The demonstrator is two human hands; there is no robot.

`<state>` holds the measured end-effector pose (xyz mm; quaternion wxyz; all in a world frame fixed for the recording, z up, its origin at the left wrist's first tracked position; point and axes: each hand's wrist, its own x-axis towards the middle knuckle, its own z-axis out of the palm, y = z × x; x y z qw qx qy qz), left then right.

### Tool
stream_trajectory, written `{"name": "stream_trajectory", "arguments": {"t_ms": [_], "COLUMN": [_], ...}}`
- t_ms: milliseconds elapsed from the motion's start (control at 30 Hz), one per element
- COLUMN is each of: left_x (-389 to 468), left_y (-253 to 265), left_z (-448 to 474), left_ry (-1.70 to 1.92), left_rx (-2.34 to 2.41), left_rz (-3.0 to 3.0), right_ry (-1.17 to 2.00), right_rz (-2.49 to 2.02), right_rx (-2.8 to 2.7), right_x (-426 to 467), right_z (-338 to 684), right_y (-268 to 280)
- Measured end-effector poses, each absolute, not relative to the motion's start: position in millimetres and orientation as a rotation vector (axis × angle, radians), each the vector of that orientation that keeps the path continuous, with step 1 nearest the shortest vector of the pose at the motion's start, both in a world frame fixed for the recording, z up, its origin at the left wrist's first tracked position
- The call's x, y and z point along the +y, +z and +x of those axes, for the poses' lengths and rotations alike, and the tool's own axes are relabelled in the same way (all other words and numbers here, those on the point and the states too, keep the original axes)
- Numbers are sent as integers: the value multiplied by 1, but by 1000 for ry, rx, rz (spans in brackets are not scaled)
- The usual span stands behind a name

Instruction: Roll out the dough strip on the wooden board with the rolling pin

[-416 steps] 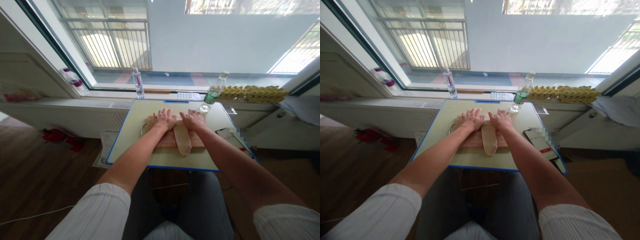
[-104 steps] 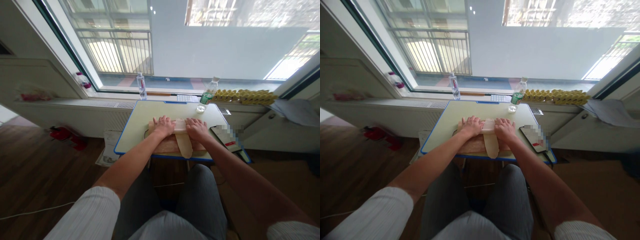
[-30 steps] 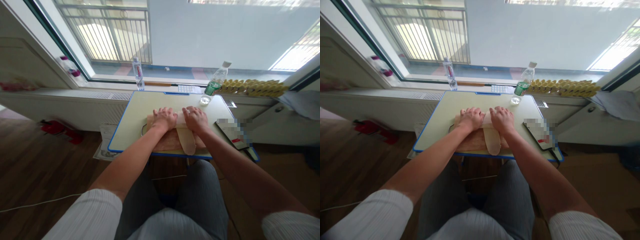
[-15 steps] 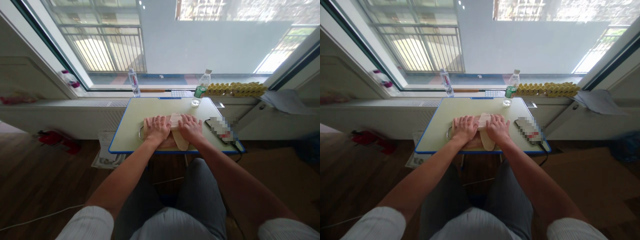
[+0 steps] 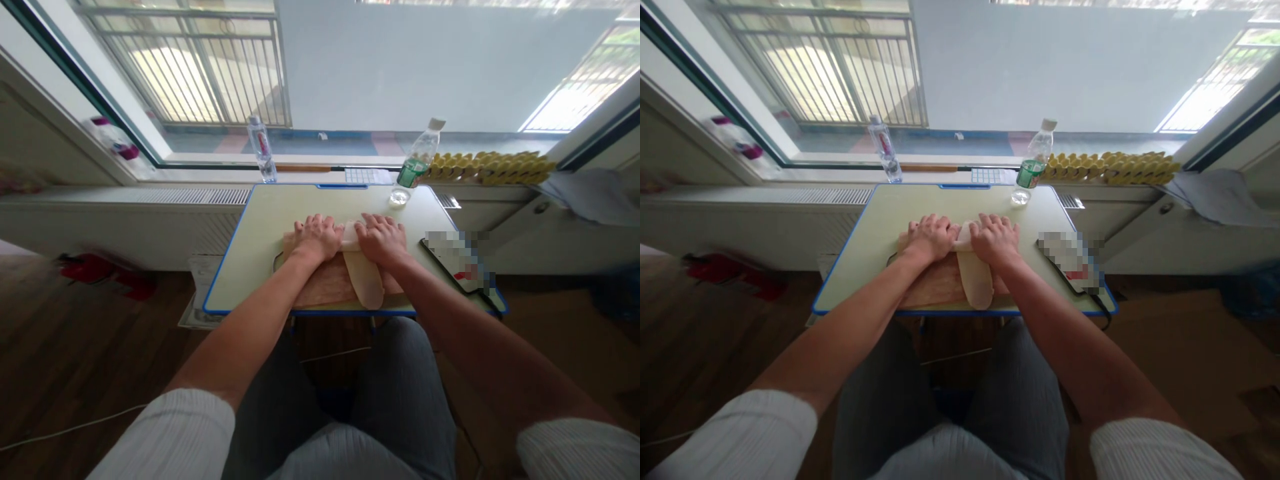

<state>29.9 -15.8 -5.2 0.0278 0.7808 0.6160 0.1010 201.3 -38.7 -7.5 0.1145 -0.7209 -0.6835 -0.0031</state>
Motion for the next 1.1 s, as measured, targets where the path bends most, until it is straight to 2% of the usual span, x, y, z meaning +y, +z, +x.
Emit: {"name": "stream_trajectory", "arguments": {"t_ms": [267,467,800,1100], "left_x": [11,28,51,39], "left_y": [1,9,7,7], "left_z": [31,35,38,38], "left_ry": [194,78,93,97], "left_rx": [1828,1800,1923,1878], "left_rz": [2421,2371,2295,2309], "right_ry": [171,126,67,16], "right_rz": [-2134,-2110,-2103,-2146], "right_rx": [-1943,-1974,-1968,-2037], "right_x": [-7,10,40,27], "right_z": [207,208,208,210], "right_y": [-6,-5,-9,-11]}}
